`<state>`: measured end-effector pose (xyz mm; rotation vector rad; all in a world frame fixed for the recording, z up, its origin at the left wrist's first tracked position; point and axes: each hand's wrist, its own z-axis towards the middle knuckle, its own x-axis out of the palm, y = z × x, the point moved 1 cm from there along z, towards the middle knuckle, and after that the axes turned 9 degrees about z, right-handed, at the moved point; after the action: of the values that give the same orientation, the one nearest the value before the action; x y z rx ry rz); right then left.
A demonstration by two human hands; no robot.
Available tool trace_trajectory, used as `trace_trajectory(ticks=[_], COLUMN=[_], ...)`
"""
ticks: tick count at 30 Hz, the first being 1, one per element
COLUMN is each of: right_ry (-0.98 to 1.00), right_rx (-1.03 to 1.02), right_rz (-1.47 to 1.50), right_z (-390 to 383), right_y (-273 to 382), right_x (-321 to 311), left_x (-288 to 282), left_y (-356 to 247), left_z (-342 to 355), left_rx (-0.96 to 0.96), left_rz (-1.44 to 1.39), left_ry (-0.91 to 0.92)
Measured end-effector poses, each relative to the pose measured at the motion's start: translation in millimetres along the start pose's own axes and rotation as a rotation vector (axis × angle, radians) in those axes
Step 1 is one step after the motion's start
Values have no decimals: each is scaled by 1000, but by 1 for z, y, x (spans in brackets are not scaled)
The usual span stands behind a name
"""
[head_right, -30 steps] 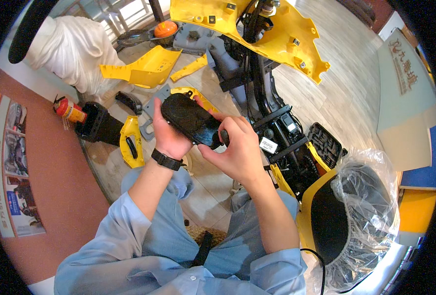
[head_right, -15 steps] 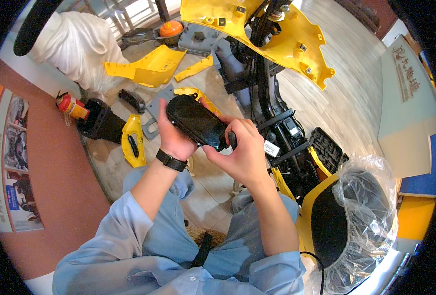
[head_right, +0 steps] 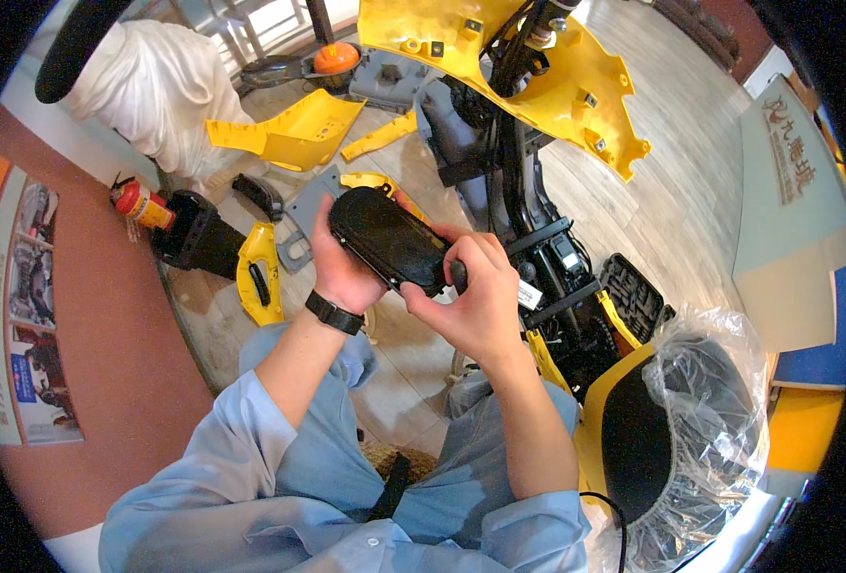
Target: Disassembling and inspecting the dashboard and internal components of a yellow electric scooter.
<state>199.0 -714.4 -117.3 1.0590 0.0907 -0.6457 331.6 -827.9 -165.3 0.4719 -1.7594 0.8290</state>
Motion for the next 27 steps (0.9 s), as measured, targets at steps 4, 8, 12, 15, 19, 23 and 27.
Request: trace_trajectory(ticks=[4,8,12,15,19,23,27], right_ry=[-7,-11,-15,-14,-23,-27,-20], right_rx=[14,5,13,13,7,-19,0], right_rz=[12,7,10,4,13,6,21], right_z=[0,-1,-1,0,0,-1,-1], right_y=[-1,-1,1,-1,1,0,0], right_x=[2,2,2,1,2,2,3], left_x=[-1,-1,1,5,4,5,2], left_y=[-1,-1,-2,-1,-1,-1,-1], left_z=[-1,-1,-3,-3,-3,-4,-3], left_rx=[9,2,5,2,12,17,25], left_rz=[-1,-22,6,40,49,49,43], left_ry=[-2,-1,4,-31,-84,-135,-133])
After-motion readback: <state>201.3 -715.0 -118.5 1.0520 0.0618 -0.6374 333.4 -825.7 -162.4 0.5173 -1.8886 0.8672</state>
